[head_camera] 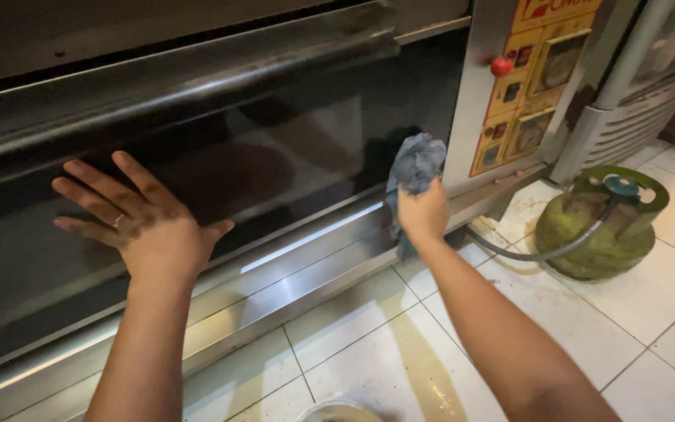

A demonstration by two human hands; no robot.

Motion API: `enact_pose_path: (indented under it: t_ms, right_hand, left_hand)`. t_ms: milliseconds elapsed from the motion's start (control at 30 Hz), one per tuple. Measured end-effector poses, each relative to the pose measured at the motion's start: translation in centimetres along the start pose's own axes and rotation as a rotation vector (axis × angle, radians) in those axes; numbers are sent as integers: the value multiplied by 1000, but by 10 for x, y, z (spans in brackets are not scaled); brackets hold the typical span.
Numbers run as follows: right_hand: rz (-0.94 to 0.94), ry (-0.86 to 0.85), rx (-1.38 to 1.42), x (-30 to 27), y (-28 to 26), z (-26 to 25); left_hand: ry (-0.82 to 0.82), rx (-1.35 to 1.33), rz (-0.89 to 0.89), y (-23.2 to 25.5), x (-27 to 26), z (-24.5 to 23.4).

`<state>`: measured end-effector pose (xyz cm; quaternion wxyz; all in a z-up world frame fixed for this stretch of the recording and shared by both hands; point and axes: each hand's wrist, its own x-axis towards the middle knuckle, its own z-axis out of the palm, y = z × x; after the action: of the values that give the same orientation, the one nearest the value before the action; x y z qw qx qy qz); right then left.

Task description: The person wipes the exterior surfaces of a commercial oven and adjacent equipment with a cloth. They clean the oven door, handle, control panel, and lower metal trim, then wring the cloth in a bucket and continue wiping the oven's side and top surfaces.

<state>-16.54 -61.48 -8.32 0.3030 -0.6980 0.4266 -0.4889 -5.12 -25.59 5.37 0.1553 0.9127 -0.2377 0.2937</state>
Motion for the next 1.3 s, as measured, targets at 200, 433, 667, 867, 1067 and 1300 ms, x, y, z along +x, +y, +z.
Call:
enact_pose_path:
  t_ms: [200, 433, 667, 867, 1067, 1300]
  right_hand:
    - [-349, 359, 227, 143, -15, -23]
    - [-416, 323, -98, 196, -67, -62]
    - [-43, 124, 9, 72, 35, -21]
    - [-158, 230, 328, 60, -22, -23]
    - [-692, 313, 162, -93, -178, 47]
    - [-1327, -256, -74, -121, -166, 34]
  left_hand:
    - [-46, 98, -57, 2, 10, 5]
    - [-60, 45, -46, 0, 2, 11]
    - [-34, 26, -75, -2, 2, 10]
    - [-36, 22, -13, -9, 1, 3]
    - [-68, 21, 18, -15, -5, -5]
    - [-66, -1, 153, -35, -33, -47]
